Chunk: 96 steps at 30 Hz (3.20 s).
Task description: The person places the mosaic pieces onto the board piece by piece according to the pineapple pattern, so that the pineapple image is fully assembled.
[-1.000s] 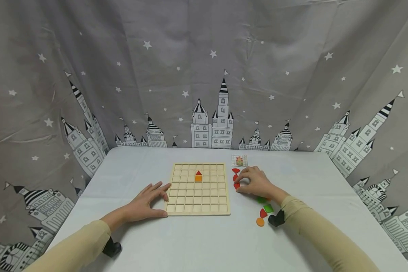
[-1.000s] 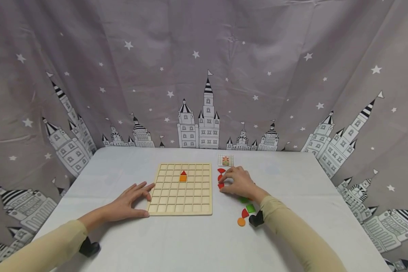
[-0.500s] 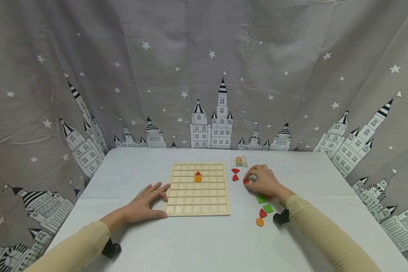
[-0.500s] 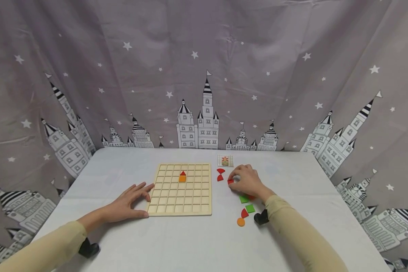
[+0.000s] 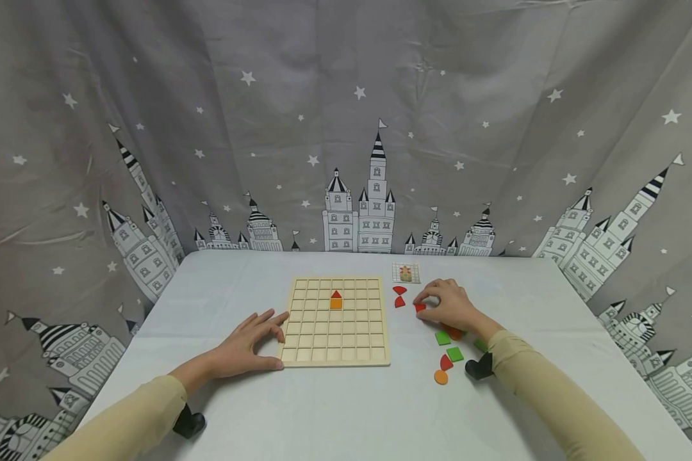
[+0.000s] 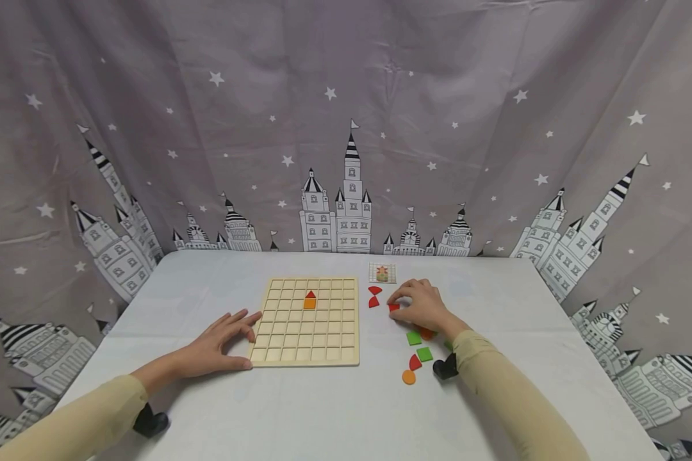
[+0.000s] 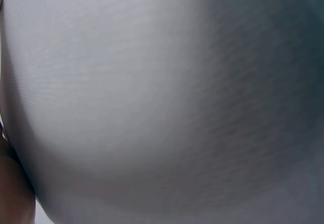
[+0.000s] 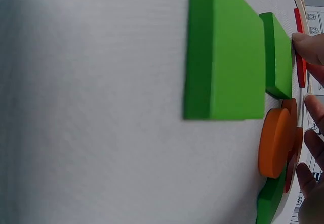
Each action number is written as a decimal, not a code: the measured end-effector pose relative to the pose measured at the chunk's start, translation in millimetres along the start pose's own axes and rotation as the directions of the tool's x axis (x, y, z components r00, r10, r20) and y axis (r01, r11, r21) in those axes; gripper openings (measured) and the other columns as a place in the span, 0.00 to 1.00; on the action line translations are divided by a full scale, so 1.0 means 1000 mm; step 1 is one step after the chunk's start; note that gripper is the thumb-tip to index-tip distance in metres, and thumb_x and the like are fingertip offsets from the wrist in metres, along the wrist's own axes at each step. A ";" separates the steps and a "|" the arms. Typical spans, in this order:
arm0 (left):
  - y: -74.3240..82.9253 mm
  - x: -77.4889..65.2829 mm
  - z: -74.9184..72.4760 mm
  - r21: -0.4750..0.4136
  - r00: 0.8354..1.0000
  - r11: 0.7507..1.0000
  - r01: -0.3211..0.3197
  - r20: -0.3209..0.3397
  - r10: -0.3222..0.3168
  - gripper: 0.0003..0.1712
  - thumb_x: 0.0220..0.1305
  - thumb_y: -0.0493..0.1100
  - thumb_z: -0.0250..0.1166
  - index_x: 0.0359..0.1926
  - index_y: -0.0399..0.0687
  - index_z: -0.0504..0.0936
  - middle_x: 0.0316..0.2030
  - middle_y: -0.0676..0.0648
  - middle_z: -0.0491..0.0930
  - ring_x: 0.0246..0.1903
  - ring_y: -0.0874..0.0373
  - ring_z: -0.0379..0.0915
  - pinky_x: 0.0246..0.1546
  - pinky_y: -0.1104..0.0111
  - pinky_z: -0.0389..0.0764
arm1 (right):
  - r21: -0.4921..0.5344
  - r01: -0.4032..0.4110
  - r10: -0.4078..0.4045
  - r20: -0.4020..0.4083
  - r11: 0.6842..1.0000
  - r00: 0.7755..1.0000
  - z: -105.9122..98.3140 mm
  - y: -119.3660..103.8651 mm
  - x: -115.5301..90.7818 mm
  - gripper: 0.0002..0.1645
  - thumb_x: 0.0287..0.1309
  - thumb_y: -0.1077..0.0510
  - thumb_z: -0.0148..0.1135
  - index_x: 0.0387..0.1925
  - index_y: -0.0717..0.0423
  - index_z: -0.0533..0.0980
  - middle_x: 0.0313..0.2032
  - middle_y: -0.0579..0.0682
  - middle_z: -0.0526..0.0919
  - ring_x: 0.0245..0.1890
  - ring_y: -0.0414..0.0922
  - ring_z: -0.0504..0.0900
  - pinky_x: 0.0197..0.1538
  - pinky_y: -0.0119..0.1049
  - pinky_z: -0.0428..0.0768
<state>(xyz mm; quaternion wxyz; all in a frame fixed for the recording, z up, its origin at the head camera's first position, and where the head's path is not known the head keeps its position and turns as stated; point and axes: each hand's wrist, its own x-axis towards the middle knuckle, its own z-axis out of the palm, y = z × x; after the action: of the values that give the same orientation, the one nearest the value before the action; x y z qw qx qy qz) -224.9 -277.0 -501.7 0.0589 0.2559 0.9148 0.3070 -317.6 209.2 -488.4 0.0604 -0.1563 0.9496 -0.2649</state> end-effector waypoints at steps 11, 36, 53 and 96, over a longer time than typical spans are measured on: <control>-0.001 0.000 -0.001 -0.016 1.000 1.000 0.002 0.006 -0.002 0.25 0.54 0.66 0.76 0.45 0.66 0.75 0.78 0.48 0.58 0.78 0.39 0.41 0.76 0.41 0.34 | 0.004 0.012 -0.012 -0.005 1.000 1.000 0.000 0.000 0.001 0.10 0.55 0.47 0.76 0.40 0.38 0.87 0.58 0.52 0.77 0.64 0.58 0.64 0.70 0.62 0.59; 0.003 -0.002 -0.003 -0.020 1.000 1.000 0.001 0.000 -0.001 0.24 0.56 0.64 0.75 0.46 0.64 0.76 0.77 0.44 0.59 0.78 0.35 0.42 0.75 0.39 0.34 | -0.042 0.258 -0.261 -0.088 0.965 0.961 0.023 -0.069 0.035 0.10 0.55 0.46 0.74 0.40 0.39 0.86 0.55 0.47 0.78 0.61 0.53 0.67 0.65 0.56 0.65; 0.004 -0.001 -0.002 -0.013 1.000 1.000 0.008 0.002 -0.008 0.24 0.56 0.65 0.75 0.45 0.65 0.76 0.78 0.45 0.58 0.78 0.36 0.42 0.75 0.39 0.34 | -0.056 0.272 -0.276 -0.079 0.961 0.958 0.070 -0.117 0.061 0.10 0.58 0.43 0.74 0.40 0.37 0.87 0.56 0.46 0.78 0.63 0.52 0.66 0.67 0.52 0.65; -0.001 0.000 0.000 -0.001 1.000 1.000 -0.011 -0.003 0.011 0.24 0.55 0.66 0.75 0.46 0.67 0.75 0.77 0.45 0.59 0.78 0.36 0.42 0.75 0.39 0.34 | 0.057 0.134 -0.123 -0.171 0.989 0.978 0.000 -0.060 0.042 0.18 0.62 0.50 0.71 0.52 0.47 0.86 0.57 0.52 0.79 0.64 0.57 0.65 0.69 0.60 0.60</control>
<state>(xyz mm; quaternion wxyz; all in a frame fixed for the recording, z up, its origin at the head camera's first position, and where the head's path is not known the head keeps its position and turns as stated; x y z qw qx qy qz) -224.9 -277.7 -502.8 0.0560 0.2605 0.9133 0.3080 -341.5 146.8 -458.4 -0.0312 -0.1925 0.9296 -0.3127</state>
